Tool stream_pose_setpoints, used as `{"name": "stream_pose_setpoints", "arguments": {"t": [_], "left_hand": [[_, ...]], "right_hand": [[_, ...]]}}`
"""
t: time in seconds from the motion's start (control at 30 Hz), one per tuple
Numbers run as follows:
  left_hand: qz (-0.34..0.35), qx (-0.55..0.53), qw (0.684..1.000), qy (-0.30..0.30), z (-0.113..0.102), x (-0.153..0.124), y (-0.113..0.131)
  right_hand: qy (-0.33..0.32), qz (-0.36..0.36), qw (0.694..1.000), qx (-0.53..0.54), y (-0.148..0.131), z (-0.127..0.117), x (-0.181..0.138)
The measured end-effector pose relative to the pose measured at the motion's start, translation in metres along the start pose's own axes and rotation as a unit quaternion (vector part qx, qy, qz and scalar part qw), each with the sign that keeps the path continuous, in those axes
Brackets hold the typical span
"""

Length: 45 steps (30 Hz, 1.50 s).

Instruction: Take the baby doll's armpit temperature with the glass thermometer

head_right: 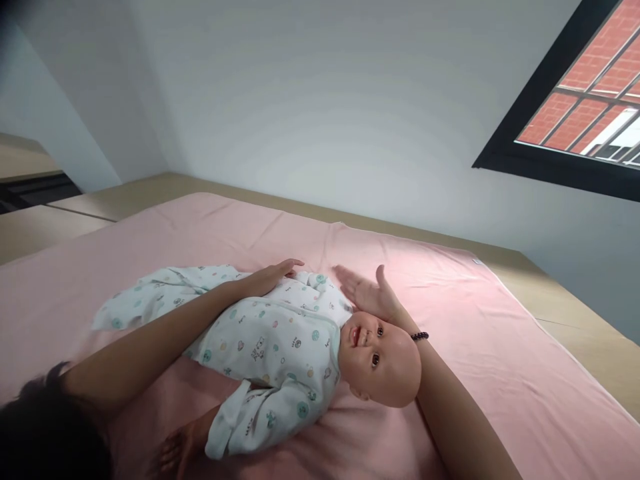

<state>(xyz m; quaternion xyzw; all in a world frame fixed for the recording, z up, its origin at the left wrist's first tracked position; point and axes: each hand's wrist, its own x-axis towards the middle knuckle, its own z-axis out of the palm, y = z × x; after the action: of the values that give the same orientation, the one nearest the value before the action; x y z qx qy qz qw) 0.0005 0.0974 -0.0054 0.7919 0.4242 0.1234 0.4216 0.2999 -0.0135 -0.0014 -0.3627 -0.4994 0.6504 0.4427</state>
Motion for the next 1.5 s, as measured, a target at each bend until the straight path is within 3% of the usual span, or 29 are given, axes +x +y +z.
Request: {"name": "stream_pose_setpoints", "arguments": {"t": [0.1, 0.33, 0.6, 0.73, 0.97, 1.17, 1.5], "left_hand": [[-0.007, -0.004, 1.0, 0.005, 0.001, 0.001, -0.001], [0.004, -0.01, 1.0, -0.001, 0.001, 0.0, 0.0], [-0.006, -0.006, 1.0, 0.0, 0.001, -0.001, 0.004], [-0.001, -0.012, 1.0, 0.0, 0.001, -0.002, 0.004], [0.0, -0.017, 1.0, -0.002, 0.001, -0.003, 0.005], [0.005, -0.005, 1.0, 0.004, 0.001, -0.002, 0.004], [-0.009, -0.026, 0.999, 0.021, 0.001, 0.0, 0.002]], "right_hand": [[-0.03, 0.026, 0.999, 0.003, 0.007, 0.0, -0.009], [-0.049, 0.026, 0.998, 0.002, 0.006, -0.008, 0.018], [-0.035, 0.099, 0.994, -0.009, 0.008, -0.005, -0.004], [-0.014, 0.089, 0.996, -0.005, 0.007, -0.005, 0.006], [-0.017, 0.09, 0.996, 0.006, 0.007, -0.001, -0.011], [-0.016, 0.063, 0.998, 0.02, 0.003, 0.001, 0.013], [-0.071, 0.104, 0.992, 0.014, -0.015, 0.017, -0.014]]}}
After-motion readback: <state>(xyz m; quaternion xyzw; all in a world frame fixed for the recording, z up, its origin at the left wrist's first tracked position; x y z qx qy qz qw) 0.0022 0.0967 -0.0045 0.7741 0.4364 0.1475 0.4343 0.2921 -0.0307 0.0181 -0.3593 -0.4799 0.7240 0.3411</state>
